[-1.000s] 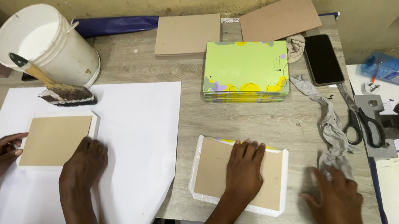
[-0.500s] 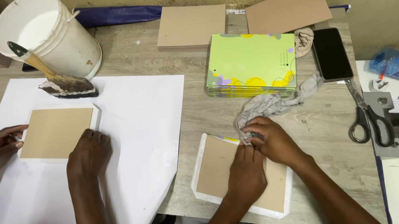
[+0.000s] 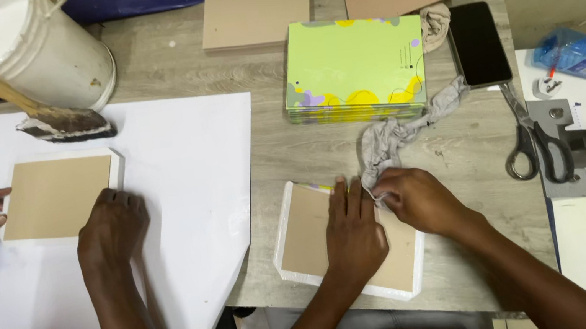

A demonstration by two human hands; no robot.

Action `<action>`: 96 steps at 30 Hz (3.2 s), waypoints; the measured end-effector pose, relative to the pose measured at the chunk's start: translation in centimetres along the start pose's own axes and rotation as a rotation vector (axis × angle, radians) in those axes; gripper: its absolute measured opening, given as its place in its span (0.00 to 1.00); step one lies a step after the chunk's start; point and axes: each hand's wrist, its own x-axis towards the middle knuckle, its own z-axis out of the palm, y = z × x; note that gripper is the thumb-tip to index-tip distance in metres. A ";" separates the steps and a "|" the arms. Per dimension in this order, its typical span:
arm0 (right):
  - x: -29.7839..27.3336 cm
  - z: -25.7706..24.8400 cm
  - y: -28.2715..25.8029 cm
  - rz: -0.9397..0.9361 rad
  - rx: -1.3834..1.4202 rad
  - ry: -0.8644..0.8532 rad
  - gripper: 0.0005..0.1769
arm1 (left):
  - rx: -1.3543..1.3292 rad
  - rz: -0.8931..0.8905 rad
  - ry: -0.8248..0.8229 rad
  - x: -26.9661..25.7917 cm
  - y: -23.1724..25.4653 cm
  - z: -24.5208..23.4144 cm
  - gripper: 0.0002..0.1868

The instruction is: The person applies glue to the edges of a book cover using a brush and then presses a cardboard piece onto the glued surface. They smooth the cover with their hands and a cloth, then place the finished item on a stack.

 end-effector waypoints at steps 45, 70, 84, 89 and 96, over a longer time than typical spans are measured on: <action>4.4 0.1 -3.1 -0.189 -0.374 -0.346 0.25 | -0.017 -0.089 0.045 -1.3 -4.0 -2.2 0.37; 4.3 1.1 -0.4 -0.189 -0.476 -0.353 0.18 | 0.118 -0.123 0.251 -1.4 -4.2 -1.3 0.12; 9.6 3.8 -2.3 -0.321 -0.099 -0.160 0.08 | 0.001 -0.168 0.307 -2.1 -4.8 0.3 0.06; 1.2 -2.6 -0.1 0.088 -0.052 -0.204 0.04 | -0.036 -0.202 0.267 -2.8 -5.4 1.1 0.05; -3.5 -6.2 2.8 0.410 -0.489 -0.278 0.07 | -0.071 -0.239 0.289 -2.9 -6.0 1.7 0.04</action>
